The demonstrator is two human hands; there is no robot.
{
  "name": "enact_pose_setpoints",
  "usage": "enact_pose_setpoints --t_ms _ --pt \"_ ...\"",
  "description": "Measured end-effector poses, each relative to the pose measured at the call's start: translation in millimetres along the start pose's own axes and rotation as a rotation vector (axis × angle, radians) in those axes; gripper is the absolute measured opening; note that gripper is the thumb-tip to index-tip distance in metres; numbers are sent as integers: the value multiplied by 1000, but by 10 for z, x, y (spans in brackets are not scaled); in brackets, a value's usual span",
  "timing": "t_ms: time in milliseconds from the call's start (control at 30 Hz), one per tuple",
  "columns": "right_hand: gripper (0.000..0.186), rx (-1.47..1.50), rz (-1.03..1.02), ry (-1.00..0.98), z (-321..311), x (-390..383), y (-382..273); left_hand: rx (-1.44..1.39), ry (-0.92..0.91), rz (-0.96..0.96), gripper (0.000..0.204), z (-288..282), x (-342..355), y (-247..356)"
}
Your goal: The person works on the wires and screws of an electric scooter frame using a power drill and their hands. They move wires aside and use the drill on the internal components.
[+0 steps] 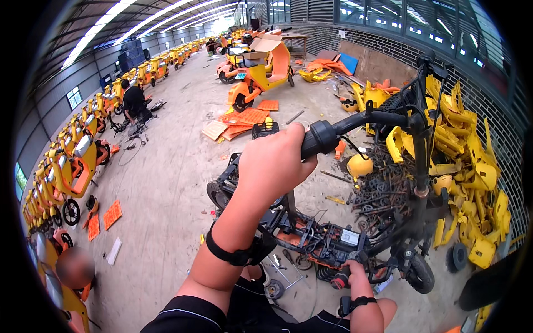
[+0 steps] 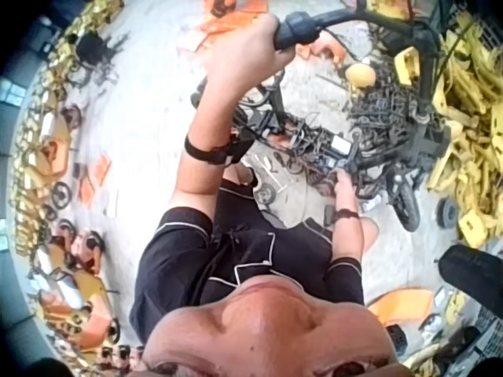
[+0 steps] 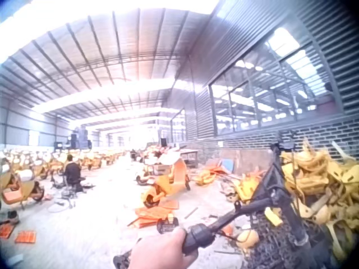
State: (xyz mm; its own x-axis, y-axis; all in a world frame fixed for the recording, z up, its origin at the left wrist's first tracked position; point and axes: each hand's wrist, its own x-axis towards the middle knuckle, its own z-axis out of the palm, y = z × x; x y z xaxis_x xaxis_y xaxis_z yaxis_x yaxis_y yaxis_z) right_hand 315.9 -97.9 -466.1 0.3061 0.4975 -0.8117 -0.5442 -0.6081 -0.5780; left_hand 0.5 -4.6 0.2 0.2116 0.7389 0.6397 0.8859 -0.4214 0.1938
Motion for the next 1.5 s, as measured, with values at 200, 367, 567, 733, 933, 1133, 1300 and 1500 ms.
enact_pose_setpoints --t_ms 200,367,567,733,933,1133,1300,1500 --pt "10 24 -11 -32 1 38 57 -1 -45 -43 32 -29 -9 -11" --pt "12 46 -6 -67 -119 141 76 18 -14 -24 30 19 16 33" --pt "11 23 30 -57 -159 318 134 -27 -49 -71 30 -3 -7 -50" --pt "15 15 -4 -85 -121 130 64 -3 1 13 32 -4 -18 -1" --pt "13 75 26 -81 -228 192 114 -32 -4 33 31 21 5 -12" --pt "14 23 9 -15 -123 179 208 -37 -23 -34 31 -35 -49 -114" --pt "14 117 29 -51 -254 241 276 2 -39 -17 30 27 11 9" --pt "13 57 10 0 -134 63 220 -42 -18 -37 31 -39 -41 -101"
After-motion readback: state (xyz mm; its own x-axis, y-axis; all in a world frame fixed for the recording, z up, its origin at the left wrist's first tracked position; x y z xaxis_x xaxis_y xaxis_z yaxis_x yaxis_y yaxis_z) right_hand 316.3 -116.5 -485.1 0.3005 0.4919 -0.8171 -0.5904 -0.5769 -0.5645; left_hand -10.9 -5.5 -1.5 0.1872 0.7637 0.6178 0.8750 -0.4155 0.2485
